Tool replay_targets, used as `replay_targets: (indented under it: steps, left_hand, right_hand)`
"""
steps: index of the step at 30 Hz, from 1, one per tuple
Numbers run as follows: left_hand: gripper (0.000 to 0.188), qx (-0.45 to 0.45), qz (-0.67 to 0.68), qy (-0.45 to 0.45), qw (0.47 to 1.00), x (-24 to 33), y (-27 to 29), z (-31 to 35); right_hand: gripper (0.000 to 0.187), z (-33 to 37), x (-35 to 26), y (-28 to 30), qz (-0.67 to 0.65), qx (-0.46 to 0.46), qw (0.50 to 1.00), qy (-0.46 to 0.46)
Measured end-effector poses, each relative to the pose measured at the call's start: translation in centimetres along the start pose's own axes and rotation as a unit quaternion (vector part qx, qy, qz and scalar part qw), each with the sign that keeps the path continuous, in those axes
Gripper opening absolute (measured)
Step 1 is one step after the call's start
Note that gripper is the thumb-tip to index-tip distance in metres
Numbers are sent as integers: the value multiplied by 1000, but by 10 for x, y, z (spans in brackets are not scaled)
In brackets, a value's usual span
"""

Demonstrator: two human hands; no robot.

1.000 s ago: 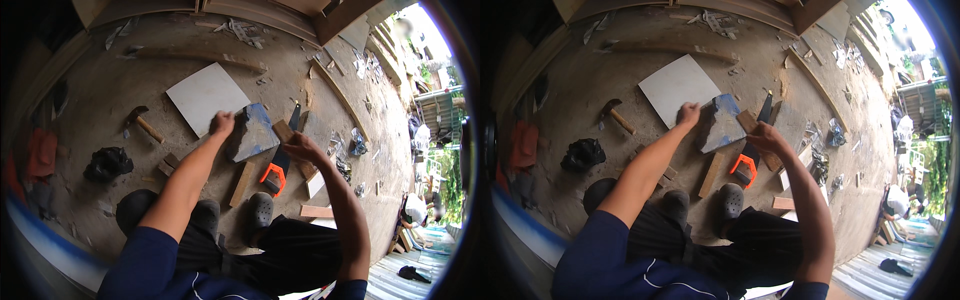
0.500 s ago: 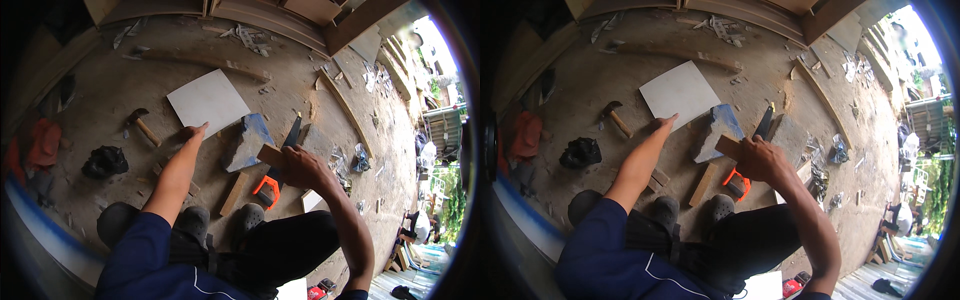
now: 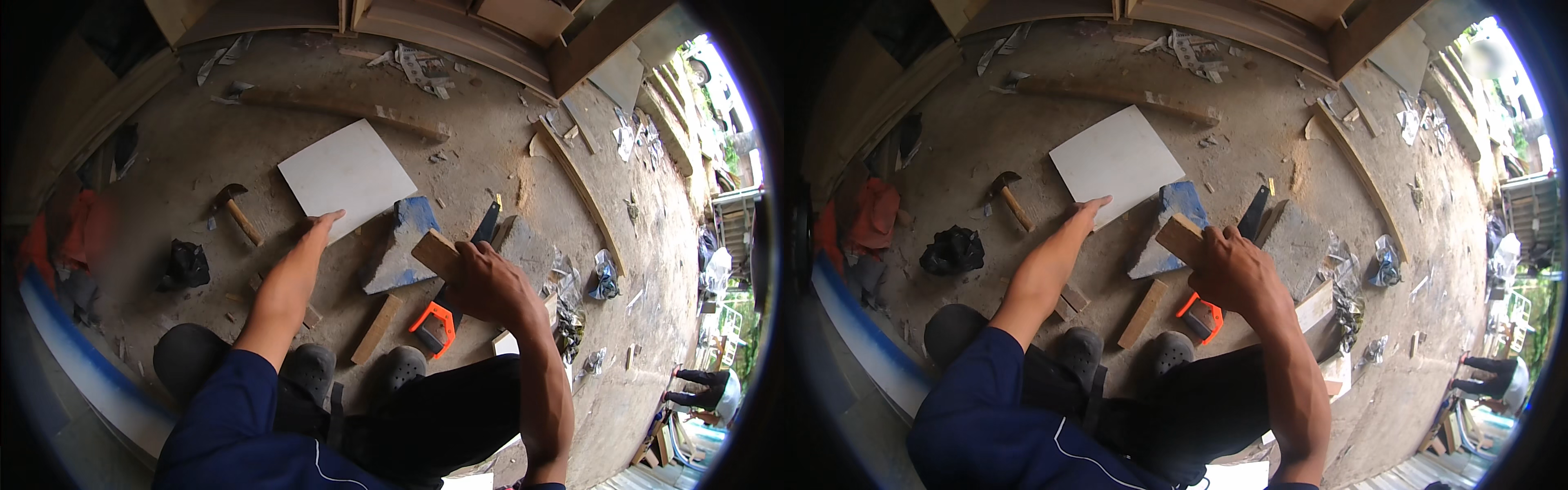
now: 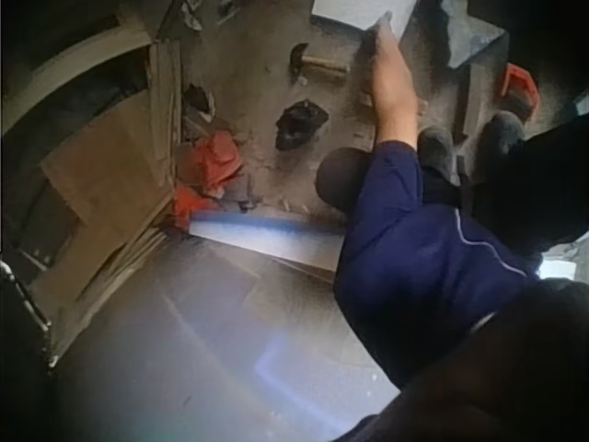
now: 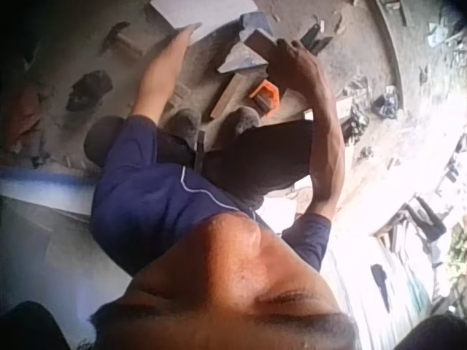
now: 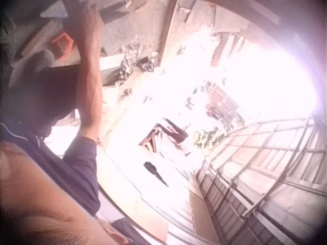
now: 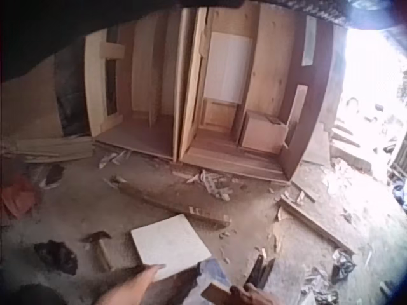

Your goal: The person sits on the floor and assembles a small wooden frame by cutting a wooden piece with a hand saw and then hammering nails into a white board to attach the pieces. The person uses a hammer and a hand saw to complete the assembly.

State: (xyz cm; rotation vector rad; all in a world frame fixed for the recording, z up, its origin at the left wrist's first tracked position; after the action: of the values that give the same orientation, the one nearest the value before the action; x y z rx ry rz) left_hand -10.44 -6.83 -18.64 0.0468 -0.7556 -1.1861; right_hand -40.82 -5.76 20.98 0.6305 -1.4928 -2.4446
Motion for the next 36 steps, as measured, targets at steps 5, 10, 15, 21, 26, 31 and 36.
replay_targets:
  steps: [5, 10, 15, 21, 26, 31, 36]
  left_hand:
    - [115, -37, 193, -117, 973, 8, -3, 18]
    - [114, 68, 228, -107, 965, 25, 19, 12]
    - [85, 24, 231, -105, 967, 71, 70, -17]
    - [43, -187, 113, 58, 974, 66, 126, 11]
    - [63, -387, 212, 257, 860, 0, 129, 87]
    - [66, -580, 297, 247, 717, -4, 95, 144]
    - [62, -595, 353, 257, 675, 13, 69, 179]
  right_hand:
    - [38, 9, 16, 6, -16, 25, 1000, 0]
    - [37, 13, 24, 13, -17, 44, 999, 6]
    - [36, 11, 14, 18, 3, 51, 999, -4]
    - [47, 15, 4, 19, 29, 25, 999, -11]
    - [39, 22, -8, 26, 41, 51, 998, 17]
    - [39, 27, -24, 26, 30, 56, 997, 33]
    - [44, 28, -21, 22, 31, 51, 998, 31]
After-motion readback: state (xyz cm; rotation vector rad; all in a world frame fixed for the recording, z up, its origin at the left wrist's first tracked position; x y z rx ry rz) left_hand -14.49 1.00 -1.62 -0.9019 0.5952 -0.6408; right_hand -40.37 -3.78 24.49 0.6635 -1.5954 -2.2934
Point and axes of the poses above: each hand's wrist, its own z-axis away from the middle knuckle, its own y-axis out of the back of the hand, x = y × z, the point moved 10 cm from there along -z, towards the middle knuckle, and after that the axes turned 5 degrees about z, right-handed, at the moved point
